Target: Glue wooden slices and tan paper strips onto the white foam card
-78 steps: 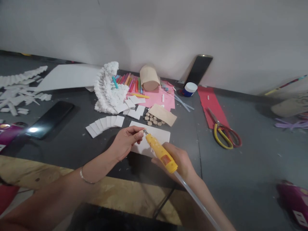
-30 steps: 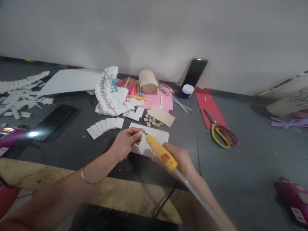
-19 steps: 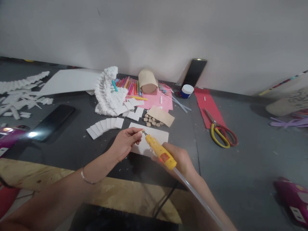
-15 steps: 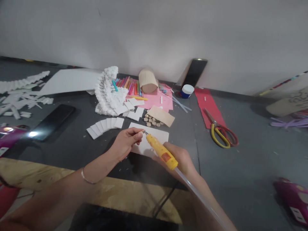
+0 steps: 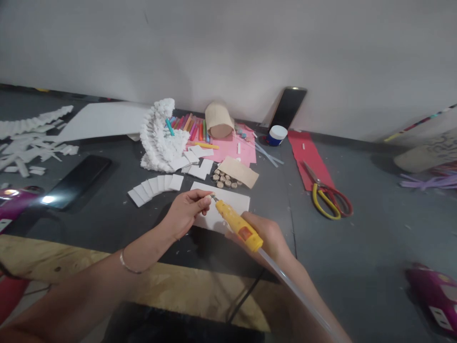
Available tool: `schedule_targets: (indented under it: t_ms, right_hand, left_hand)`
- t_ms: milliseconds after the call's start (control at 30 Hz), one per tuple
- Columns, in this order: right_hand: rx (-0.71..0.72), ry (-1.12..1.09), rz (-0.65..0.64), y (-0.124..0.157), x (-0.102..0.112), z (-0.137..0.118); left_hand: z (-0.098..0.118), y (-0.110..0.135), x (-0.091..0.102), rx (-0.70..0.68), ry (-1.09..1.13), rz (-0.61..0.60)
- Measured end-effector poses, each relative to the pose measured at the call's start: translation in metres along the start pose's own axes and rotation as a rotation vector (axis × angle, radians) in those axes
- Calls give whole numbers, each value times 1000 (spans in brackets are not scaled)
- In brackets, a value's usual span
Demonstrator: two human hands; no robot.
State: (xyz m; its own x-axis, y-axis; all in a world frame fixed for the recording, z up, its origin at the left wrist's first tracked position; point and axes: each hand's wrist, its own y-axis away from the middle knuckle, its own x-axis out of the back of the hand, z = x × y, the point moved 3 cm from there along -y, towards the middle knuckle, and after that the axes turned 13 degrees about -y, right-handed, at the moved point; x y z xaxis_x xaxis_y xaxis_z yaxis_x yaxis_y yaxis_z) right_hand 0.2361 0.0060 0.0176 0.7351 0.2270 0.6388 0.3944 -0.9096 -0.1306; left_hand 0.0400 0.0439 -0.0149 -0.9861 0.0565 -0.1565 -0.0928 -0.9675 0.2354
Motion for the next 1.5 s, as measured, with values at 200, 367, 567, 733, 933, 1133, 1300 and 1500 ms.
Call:
schedule_targets:
  t_ms: [200, 367, 567, 733, 933, 1133, 1300, 1500]
  right_hand:
    - [-14, 6, 13, 1, 4, -1]
    - [-80, -81, 73, 4, 5, 2]
    - [-311, -427, 301, 4, 11, 26]
    - [-393, -870, 488, -5, 21, 45]
    - [-549, -1224, 685, -15, 34, 64]
    - [-630, -1426, 815, -20, 46, 76]
    - [-738, -1512, 695, -22, 58, 81]
    - [-711, -1363, 645, -18, 69, 87]
  left_hand:
    - [1, 0, 1, 8, 18, 4]
    - [-2, -1, 1, 11, 15, -10]
    - [-7, -4, 3, -2, 1, -4]
    - [-1, -2, 1, -32, -27, -2]
    - [-1, -3, 0, -104, -107, -10]
    - [0, -2, 1, -194, -274, -1]
    - [5, 1, 0, -245, -332, 13]
    - [7, 1, 1, -310, -424, 37]
